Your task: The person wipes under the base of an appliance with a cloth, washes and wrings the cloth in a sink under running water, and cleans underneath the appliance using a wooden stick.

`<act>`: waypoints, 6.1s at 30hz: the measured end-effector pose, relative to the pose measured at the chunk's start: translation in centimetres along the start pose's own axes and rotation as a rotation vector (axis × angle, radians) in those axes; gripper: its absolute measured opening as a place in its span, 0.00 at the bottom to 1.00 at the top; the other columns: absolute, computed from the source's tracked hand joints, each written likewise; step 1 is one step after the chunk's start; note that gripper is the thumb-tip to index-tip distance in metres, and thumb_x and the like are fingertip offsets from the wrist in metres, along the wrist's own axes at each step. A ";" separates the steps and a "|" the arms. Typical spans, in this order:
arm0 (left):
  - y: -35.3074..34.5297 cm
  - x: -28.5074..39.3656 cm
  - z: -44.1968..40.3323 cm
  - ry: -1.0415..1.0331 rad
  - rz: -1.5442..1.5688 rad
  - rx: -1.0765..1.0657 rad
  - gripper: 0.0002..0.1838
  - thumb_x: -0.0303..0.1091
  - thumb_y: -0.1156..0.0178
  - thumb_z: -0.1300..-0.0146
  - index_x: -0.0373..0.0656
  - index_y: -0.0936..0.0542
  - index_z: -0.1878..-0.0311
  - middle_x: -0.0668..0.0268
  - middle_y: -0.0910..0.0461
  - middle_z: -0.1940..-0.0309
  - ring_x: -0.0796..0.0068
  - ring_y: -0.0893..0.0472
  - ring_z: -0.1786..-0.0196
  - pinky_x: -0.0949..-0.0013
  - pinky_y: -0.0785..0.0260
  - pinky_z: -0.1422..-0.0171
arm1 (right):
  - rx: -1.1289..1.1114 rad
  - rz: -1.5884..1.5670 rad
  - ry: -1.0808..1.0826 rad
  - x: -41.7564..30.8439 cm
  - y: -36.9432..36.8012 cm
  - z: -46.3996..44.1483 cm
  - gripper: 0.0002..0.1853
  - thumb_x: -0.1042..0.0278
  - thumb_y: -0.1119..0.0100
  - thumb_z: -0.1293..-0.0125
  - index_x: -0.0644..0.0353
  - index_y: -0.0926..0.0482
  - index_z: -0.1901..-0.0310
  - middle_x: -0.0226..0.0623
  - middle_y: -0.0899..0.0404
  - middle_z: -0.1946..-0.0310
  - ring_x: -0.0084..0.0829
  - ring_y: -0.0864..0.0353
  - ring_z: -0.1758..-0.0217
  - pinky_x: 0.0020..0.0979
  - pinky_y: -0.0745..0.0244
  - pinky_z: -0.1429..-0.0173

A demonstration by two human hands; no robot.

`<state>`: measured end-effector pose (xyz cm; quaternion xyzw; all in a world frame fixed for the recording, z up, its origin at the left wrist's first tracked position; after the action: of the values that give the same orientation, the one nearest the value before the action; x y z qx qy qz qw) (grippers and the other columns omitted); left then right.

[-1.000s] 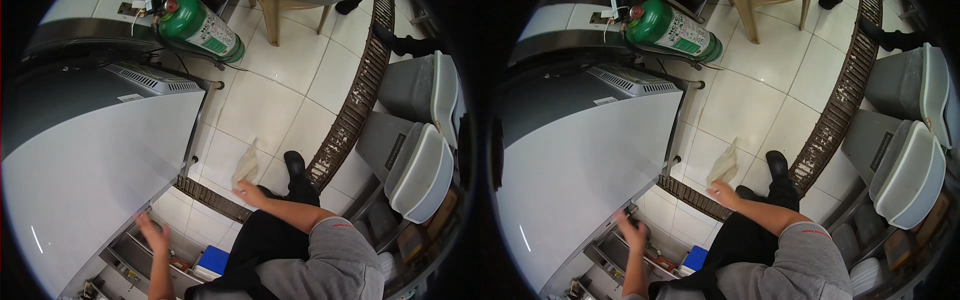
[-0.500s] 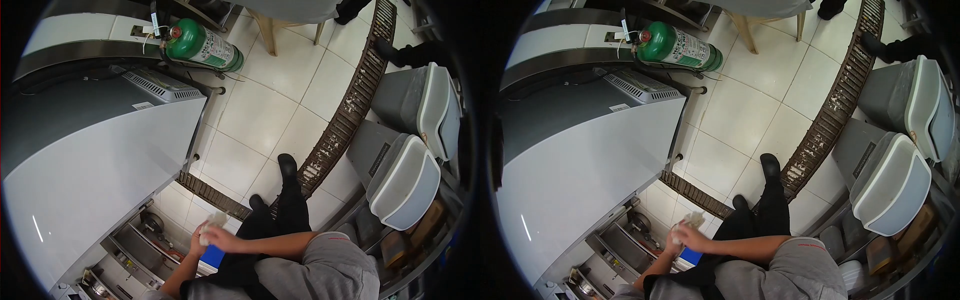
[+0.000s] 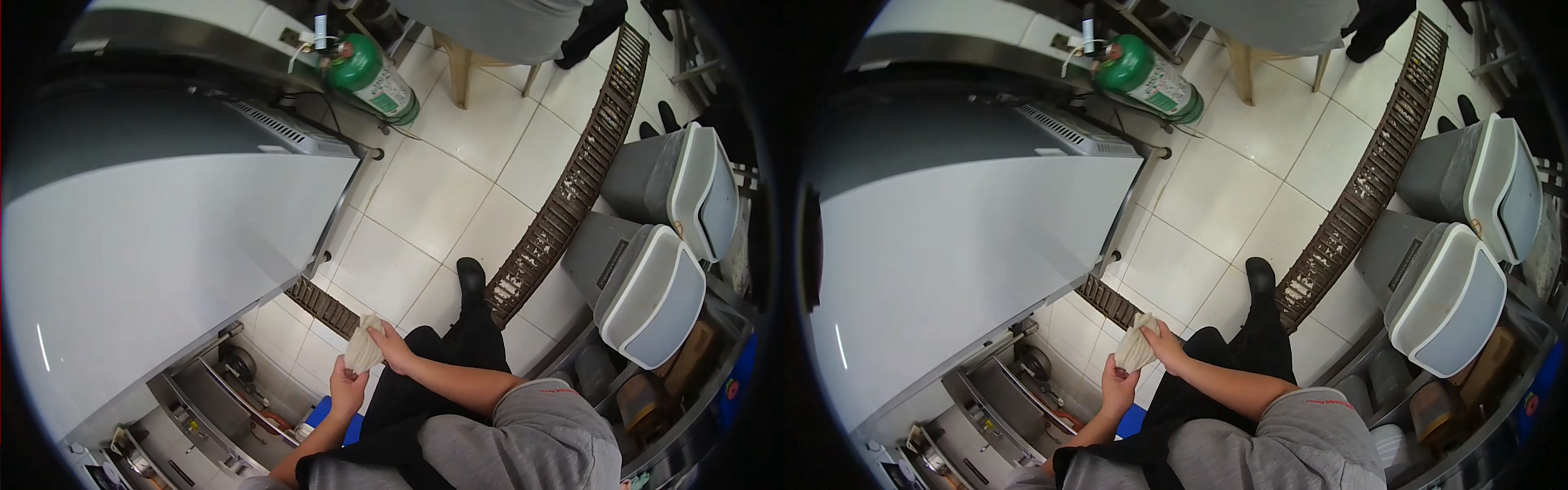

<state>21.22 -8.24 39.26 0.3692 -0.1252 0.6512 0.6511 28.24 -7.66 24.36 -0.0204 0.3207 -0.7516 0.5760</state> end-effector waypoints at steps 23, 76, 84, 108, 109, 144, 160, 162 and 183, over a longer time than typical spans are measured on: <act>25.7 -57.7 55.0 0.698 0.127 0.984 0.29 0.38 0.35 0.46 0.46 0.31 0.41 0.51 0.22 0.52 0.56 0.20 0.54 0.61 0.29 0.49 | -0.121 0.401 0.380 2.7 -18.0 4.6 0.18 0.54 0.48 0.34 0.60 0.31 0.53 0.40 0.25 0.59 0.37 0.21 0.57 0.41 0.23 0.53; 115.6 -56.5 36.4 -0.224 1.605 0.694 0.18 0.36 0.37 0.41 0.44 0.27 0.49 0.65 0.21 0.58 0.76 0.20 0.58 0.79 0.27 0.66 | -1.829 1.451 -0.685 95.8 -112.6 23.9 0.11 0.62 0.46 0.33 0.63 0.22 0.63 0.26 0.28 0.79 0.16 0.28 0.77 0.21 0.32 0.74; 118.1 -67.8 30.7 0.423 1.343 1.049 0.14 0.37 0.37 0.50 0.42 0.23 0.61 0.65 0.22 0.67 0.75 0.23 0.67 0.68 0.34 0.71 | -1.695 1.705 -0.721 107.2 -111.0 13.9 0.16 0.55 0.44 0.34 0.61 0.25 0.72 0.23 0.35 0.86 0.15 0.40 0.85 0.22 0.44 0.82; 119.3 -62.7 35.4 -0.630 2.076 0.933 0.28 0.56 0.45 0.40 0.40 0.29 0.50 0.54 0.29 0.44 0.63 0.26 0.44 0.60 0.31 0.42 | -3.028 0.376 0.293 95.6 -114.2 25.9 0.18 0.49 0.40 0.44 0.54 0.28 0.80 0.32 0.29 0.81 0.34 0.24 0.78 0.35 0.30 0.76; 121.1 -60.9 35.6 -0.712 2.173 0.902 0.29 0.57 0.46 0.40 0.41 0.30 0.48 0.53 0.31 0.41 0.62 0.28 0.41 0.59 0.32 0.40 | -3.134 0.206 0.285 94.2 -113.6 26.3 0.18 0.49 0.39 0.45 0.54 0.28 0.79 0.32 0.29 0.81 0.34 0.25 0.79 0.35 0.31 0.77; 124.8 -61.7 41.6 -0.235 1.175 2.014 0.42 0.47 0.47 0.35 0.47 0.60 0.28 0.53 0.43 0.34 0.58 0.40 0.32 0.49 0.45 0.33 | -1.015 0.836 -1.266 103.2 -117.1 19.3 0.08 0.65 0.46 0.35 0.60 0.25 0.66 0.33 0.23 0.63 0.27 0.22 0.60 0.32 0.27 0.56; 121.0 -58.0 33.4 -0.755 1.909 0.481 0.27 0.39 0.35 0.44 0.39 0.31 0.44 0.54 0.23 0.56 0.68 0.22 0.60 0.74 0.26 0.66 | -2.094 1.381 -0.776 97.6 -118.9 21.5 0.15 0.59 0.41 0.36 0.64 0.22 0.71 0.30 0.22 0.78 0.19 0.26 0.73 0.24 0.31 0.66; 120.8 -58.0 32.6 -0.338 1.955 0.606 0.21 0.26 0.38 0.46 0.40 0.28 0.48 0.61 0.23 0.64 0.79 0.30 0.71 0.80 0.38 0.70 | -1.975 1.395 -0.883 98.2 -118.2 20.4 0.15 0.59 0.41 0.36 0.64 0.22 0.72 0.30 0.23 0.79 0.19 0.27 0.74 0.24 0.31 0.68; 120.4 -72.6 25.9 0.770 0.404 1.355 0.13 0.35 0.43 0.44 0.33 0.21 0.63 0.44 0.21 0.65 0.45 0.21 0.61 0.53 0.30 0.59 | -1.725 1.738 0.337 109.6 -112.4 7.7 0.29 0.42 0.48 0.38 0.68 0.22 0.76 0.55 0.23 0.75 0.55 0.23 0.67 0.47 0.30 0.60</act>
<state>-92.49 -94.35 48.78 0.4036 0.4661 0.7723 0.1529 -101.35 -92.85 50.13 -0.0765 0.6886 0.3444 0.6336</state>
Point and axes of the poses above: each hand's wrist, its own z-axis away from the middle knuckle, its own y-axis out of the back of the hand, x = y × z, the point moved 8 cm from there along -z, towards the middle knuckle
